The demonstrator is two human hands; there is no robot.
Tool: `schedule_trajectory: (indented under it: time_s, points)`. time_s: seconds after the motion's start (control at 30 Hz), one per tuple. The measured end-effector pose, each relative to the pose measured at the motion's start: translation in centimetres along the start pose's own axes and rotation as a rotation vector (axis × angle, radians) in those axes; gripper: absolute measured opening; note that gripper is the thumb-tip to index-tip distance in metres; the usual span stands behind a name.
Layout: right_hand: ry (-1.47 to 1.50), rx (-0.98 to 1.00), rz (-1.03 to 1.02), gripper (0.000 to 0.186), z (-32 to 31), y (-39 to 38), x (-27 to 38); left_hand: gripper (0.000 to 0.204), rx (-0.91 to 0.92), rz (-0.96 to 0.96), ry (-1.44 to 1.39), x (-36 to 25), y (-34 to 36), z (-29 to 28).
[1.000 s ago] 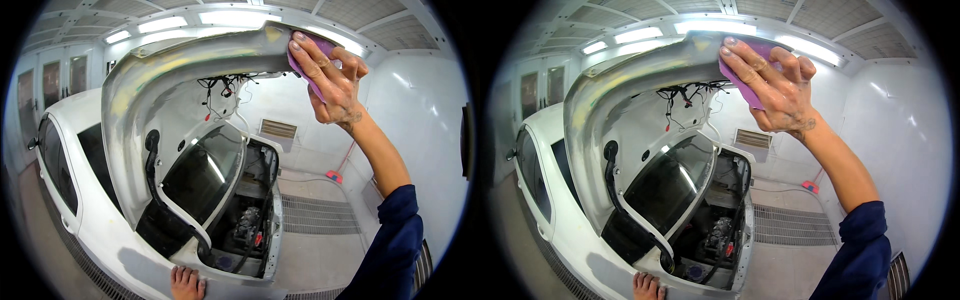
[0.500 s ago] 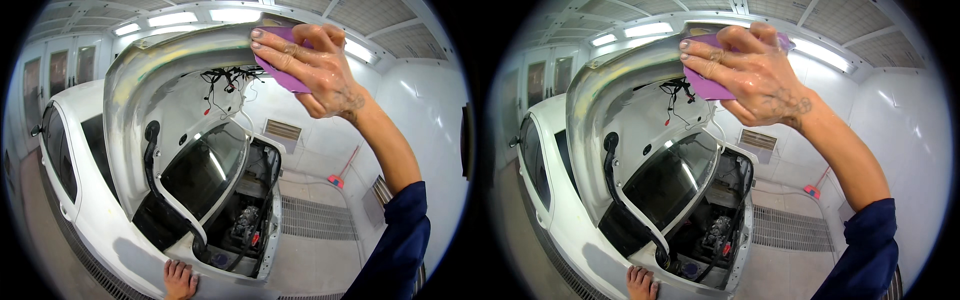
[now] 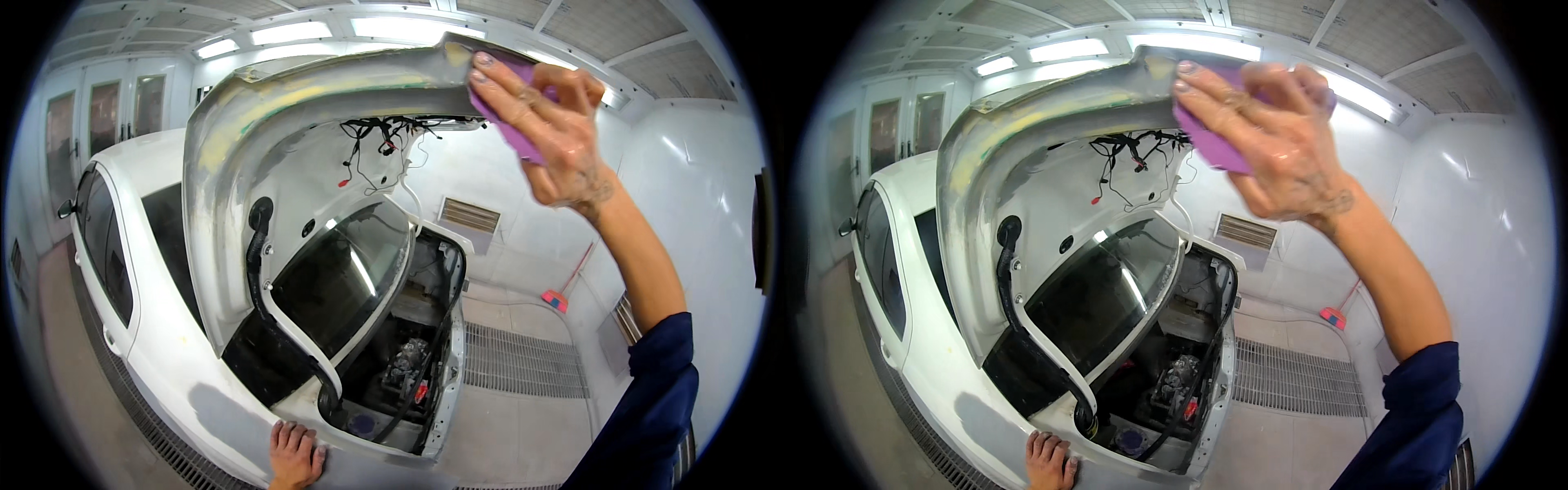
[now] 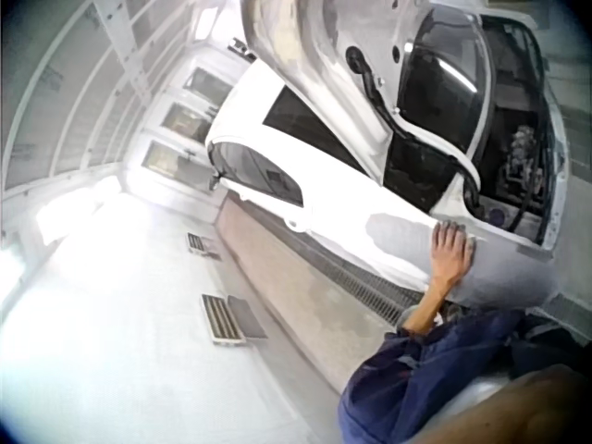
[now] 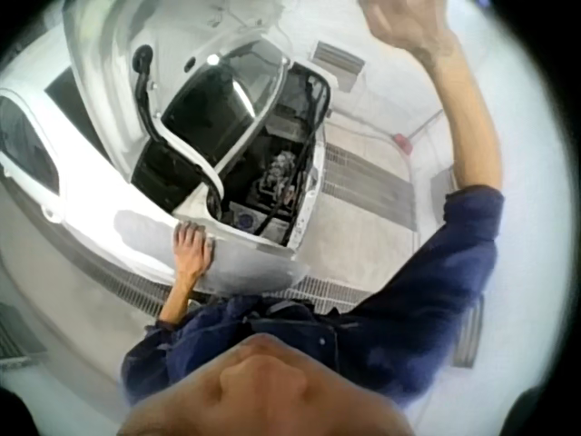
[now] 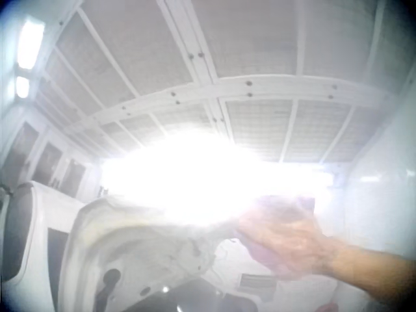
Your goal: The person sands the inner surface of a white car hood using a purple sanding block. They move the block across various sections of the hood's underside, including curved edges and flat areas, to smooth the surface.
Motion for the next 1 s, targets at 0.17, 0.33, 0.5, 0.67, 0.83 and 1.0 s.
schedule_trajectory:
  time_s: [0.17,0.33,0.5,0.67,0.83,1.0]
  points:
    - [0.105,0.018,-0.003,0.057,1.5,2.5,1.8,0.037,0.016,0.023,0.011,0.4,-0.3,1.1]
    - [-0.03,-0.109,0.045,0.058,0.6,0.8,1.5,0.037,0.003,-0.021,-0.015,0.1,-0.2,-0.2]
    - [-0.135,-0.373,0.014,0.052,1.8,4.3,4.0,0.038,0.024,-0.016,-0.046,0.2,0.1,0.2]
    - [-0.059,-0.309,0.061,0.053,6.2,8.5,5.6,0.038,-0.036,-0.038,-0.037,0.1,-0.4,0.1]
    - [-0.029,-0.146,0.066,0.058,7.4,10.9,7.2,0.036,-0.047,-0.013,-0.068,0.3,-0.2,0.7]
    - [-0.206,-0.068,0.082,0.062,4.1,6.5,4.8,0.036,-0.042,0.003,-0.074,0.9,0.0,0.2]
Point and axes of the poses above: each hand's wrist, its own y-axis towards the middle knuckle, its own z-axis out of the palm, x = y × z, the point moved 2 cm from there along y, towards the middle knuckle, and after that the axes turned 15 degrees about y, right-handed, at the moved point
